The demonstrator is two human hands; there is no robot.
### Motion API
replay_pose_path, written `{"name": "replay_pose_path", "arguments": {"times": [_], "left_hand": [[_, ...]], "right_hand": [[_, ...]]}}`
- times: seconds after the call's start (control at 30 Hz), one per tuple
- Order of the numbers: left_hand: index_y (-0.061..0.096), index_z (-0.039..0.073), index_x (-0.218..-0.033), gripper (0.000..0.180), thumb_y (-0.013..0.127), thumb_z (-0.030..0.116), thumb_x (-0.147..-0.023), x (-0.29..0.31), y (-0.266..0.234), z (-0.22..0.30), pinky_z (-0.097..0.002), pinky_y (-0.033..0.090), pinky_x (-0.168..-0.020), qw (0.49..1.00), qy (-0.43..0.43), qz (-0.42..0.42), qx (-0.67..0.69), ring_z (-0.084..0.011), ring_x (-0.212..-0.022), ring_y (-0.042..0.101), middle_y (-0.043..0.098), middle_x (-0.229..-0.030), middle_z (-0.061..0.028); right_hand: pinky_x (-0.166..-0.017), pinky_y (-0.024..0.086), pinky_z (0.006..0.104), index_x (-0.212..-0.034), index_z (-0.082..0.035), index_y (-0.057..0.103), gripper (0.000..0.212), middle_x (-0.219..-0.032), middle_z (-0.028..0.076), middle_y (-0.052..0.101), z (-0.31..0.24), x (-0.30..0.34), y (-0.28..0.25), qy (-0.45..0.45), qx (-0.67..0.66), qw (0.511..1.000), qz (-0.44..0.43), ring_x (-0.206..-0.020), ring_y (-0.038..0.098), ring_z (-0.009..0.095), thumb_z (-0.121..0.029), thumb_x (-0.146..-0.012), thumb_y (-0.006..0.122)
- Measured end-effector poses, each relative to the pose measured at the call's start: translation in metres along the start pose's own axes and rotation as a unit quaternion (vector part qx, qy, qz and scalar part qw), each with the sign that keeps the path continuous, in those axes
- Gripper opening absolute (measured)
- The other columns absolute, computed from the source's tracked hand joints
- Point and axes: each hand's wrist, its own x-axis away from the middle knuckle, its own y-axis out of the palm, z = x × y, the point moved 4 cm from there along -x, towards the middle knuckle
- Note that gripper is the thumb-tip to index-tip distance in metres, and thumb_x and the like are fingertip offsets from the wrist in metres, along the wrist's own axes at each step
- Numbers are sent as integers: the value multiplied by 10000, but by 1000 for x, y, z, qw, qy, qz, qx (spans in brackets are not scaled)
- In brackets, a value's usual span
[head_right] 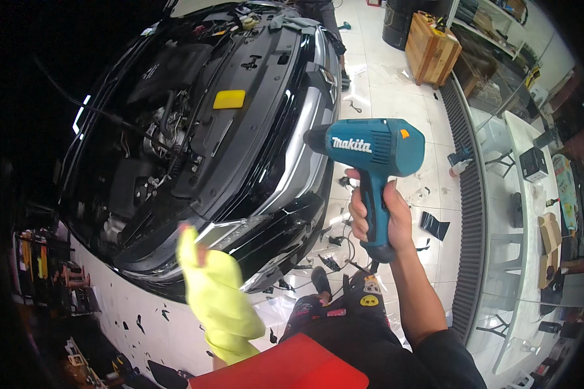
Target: The person applies a transparent protective film to the front bumper of a black car. They use a heat gun to warm the film, a squeegee to smooth it, and a microfiber cloth to wipe the surface. Another person assists in the background.
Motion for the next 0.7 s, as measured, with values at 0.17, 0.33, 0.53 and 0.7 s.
{"name": "replay_pose_path", "arguments": {"times": [0.17, 0.33, 0.53, 0.7], "left_hand": [[508, 126, -1065, 128, 560, 231, -1013, -6, 27, 12, -281, 463, -812, 988, -70, -60, 120, -162, -868, 564, 517, -946, -4], [450, 139, -962, 117, 551, 167, -1014, -10, 67, 12, -287, 434, -742, 907, -195, -70, 365, -142, -814, 507, 449, -922, -5], [390, 103, -845, 236, 566, 71, -999, -73, 107, -10, -372, 486, -896, 980, 152, -17, -131, -191, -955, 532, 432, -884, -36], [403, 57, -848, 247, 603, -39, -956, -84, 167, 7, -304, 579, -699, 958, 135, -161, 197, -193, -740, 602, 494, -868, -93]], "right_hand": [[-438, 456, 244, -1509, 71, 321, 787, -797, 52, 447, -16, -32, 1, -46, -20, 999, 7, -592, 445, 105, -577, -1066, 350], [-459, 468, 254, -1496, 65, 347, 771, -809, 59, 481, -33, -65, -34, -32, -23, 999, -18, -599, 475, 108, -571, -1061, 388], [-461, 466, 263, -1488, 74, 348, 834, -791, 74, 513, -57, -133, -98, 15, -79, 996, -37, -571, 497, 118, -604, -1018, 473], [-475, 479, 280, -1485, 98, 331, 869, -771, 87, 518, -67, -178, -153, 75, -120, 989, -49, -562, 515, 128, -598, -1001, 522]]}}
